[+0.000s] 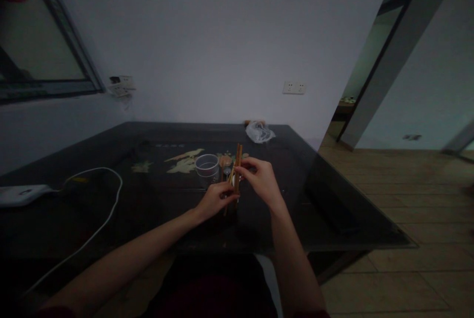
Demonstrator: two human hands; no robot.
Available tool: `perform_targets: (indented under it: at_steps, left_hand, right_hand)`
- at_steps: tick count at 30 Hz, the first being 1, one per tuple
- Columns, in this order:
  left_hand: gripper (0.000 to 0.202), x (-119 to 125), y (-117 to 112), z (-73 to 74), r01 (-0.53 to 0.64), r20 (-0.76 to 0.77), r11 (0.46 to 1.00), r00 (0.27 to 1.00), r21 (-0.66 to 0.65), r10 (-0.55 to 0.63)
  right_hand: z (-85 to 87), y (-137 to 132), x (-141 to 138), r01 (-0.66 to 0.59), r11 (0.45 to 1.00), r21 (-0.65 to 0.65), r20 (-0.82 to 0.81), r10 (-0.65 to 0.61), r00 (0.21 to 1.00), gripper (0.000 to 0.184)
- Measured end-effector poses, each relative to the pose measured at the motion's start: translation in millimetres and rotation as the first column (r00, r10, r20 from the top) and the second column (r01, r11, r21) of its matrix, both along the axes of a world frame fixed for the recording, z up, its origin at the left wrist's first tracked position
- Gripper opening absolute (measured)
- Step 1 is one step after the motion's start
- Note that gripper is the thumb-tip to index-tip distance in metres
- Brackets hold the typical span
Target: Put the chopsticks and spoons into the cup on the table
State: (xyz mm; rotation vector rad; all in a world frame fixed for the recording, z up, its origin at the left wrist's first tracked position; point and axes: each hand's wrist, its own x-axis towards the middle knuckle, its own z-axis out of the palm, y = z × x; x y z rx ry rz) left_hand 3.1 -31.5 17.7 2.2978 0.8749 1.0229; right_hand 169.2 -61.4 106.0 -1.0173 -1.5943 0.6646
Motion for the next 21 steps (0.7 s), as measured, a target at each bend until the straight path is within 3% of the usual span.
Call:
perform_targets:
  at_steps: [16, 21]
  left_hand:
    - [0.017, 1, 1, -1.7, 0.019, -0.079, 0.999, 0.997, 0.047, -0.015]
    - [0.032, -11, -4, 20.4, -0.001, -0.068, 0.996, 0.998, 0.089, 0.008]
  right_hand:
    - [-1.9, -3, 0, 0.043, 0.999, 0.024, 0.043, -0.044, 0.998, 0.022]
    - [-1.5, -3, 4, 0.043, 0.998, 0.034, 0.067, -0.045, 0.997, 0.023]
